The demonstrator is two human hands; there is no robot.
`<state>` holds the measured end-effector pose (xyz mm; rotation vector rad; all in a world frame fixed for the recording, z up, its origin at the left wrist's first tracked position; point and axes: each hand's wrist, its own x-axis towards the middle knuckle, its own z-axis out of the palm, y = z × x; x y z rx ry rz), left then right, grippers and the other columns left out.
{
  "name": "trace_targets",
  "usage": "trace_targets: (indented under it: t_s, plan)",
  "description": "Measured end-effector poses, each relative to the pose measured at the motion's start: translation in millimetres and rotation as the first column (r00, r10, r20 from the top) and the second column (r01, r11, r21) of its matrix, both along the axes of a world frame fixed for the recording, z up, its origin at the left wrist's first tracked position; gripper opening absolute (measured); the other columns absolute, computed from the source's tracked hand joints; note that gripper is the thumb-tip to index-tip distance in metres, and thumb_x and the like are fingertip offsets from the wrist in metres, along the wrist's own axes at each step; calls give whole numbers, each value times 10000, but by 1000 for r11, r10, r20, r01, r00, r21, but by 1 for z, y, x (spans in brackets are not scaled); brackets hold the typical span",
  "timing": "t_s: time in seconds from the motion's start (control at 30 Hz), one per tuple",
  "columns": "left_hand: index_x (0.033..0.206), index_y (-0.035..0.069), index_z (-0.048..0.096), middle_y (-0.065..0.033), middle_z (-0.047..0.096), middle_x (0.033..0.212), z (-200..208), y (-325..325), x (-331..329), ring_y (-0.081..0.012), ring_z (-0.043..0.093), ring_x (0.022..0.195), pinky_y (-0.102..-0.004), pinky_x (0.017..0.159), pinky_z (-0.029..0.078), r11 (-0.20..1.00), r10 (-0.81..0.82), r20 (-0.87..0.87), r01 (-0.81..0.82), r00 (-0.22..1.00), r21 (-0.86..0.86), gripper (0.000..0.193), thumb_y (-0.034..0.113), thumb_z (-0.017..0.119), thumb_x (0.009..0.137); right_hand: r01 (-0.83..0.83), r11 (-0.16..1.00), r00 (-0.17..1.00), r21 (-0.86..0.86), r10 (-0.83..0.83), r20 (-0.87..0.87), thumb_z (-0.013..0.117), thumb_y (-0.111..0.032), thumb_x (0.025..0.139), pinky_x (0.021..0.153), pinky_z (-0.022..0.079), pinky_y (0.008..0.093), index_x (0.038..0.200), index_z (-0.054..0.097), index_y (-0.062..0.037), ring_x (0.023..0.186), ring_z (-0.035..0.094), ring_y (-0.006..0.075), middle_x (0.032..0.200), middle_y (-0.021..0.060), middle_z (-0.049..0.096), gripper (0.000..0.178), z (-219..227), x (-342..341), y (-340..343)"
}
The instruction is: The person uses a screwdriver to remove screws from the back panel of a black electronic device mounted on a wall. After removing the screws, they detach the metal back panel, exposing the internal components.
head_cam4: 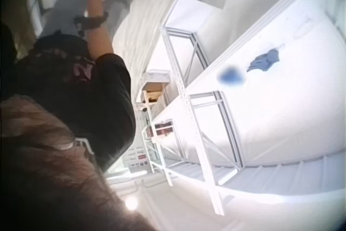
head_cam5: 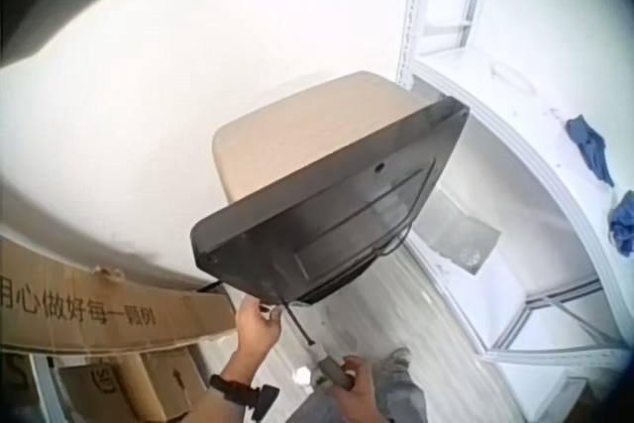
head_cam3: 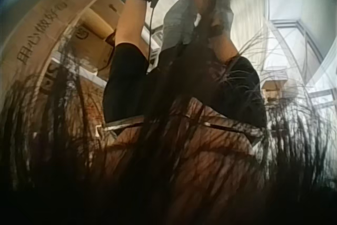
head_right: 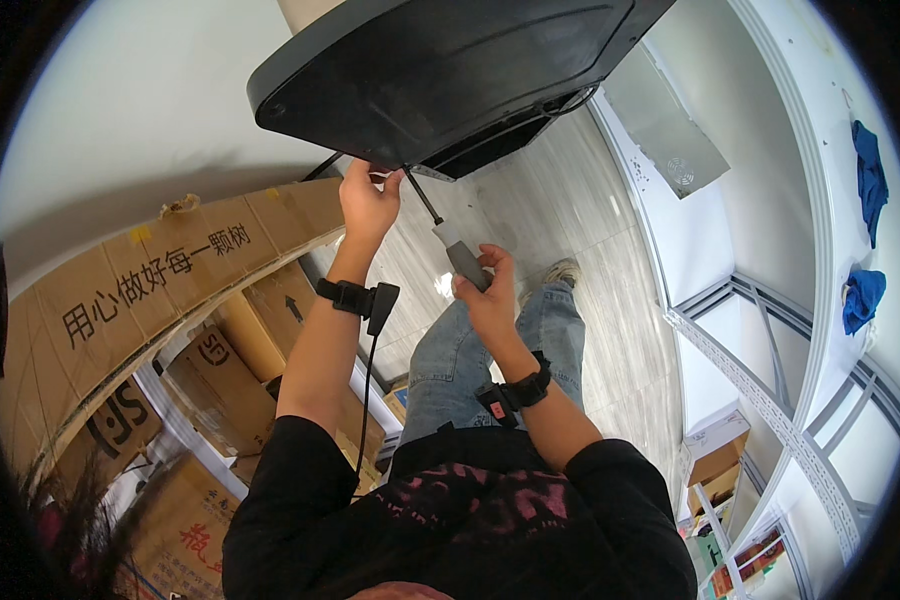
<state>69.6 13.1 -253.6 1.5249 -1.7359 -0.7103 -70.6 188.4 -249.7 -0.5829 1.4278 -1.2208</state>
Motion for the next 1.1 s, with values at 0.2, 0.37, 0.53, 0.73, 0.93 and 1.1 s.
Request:
trace_targets:
  t_s: [0.2,0.37,0.53,0.73,0.93,1.1]
  plan:
    - [1003,9,528,-128,609,746,4,1,-7,-271,600,631,-360,587,479,1000,30,125,-29,992,-7,351,-17,689,692,121,980,971,160,-150,185,570,-85,899,597,499,283,1287,387,-49,668,560,140,1033,77,475,431,14,9,-1]
    - [1171,20,470,-179,605,825,2,-1,-4,-349,597,717,-418,628,476,996,1,183,-16,983,82,534,-34,667,678,96,970,939,224,-163,303,514,-158,942,505,449,255,1272,398,-35,631,529,103,977,76,490,372,16,4,-2]
    - [1168,22,462,-205,619,897,-4,-2,-2,-411,592,786,-458,661,475,1000,6,216,-9,976,16,537,-4,679,678,281,946,946,163,-302,117,476,-246,970,461,418,259,1226,432,-29,553,483,91,865,56,499,338,15,23,-3]
    - [1128,25,470,-206,619,903,0,-2,-4,-419,592,812,-462,687,481,999,5,221,-12,975,30,493,10,680,682,165,968,947,190,-210,243,602,-173,896,460,413,246,1216,413,-24,560,483,91,964,75,493,400,18,4,-7]
    - [1121,29,475,-205,619,907,-4,-2,-3,-417,592,826,-461,690,482,1000,10,218,-11,976,5,487,10,680,680,214,977,976,18,-213,-37,639,-168,873,470,427,240,1150,460,-19,543,495,89,883,66,536,362,22,12,-8]
    - [1143,28,471,-201,617,943,-2,-1,-3,-409,591,856,-458,702,484,1000,-1,226,1,974,-1,507,11,679,681,93,982,982,166,-118,149,627,-138,872,487,435,244,1159,452,-30,595,513,91,997,91,514,353,13,9,-3]
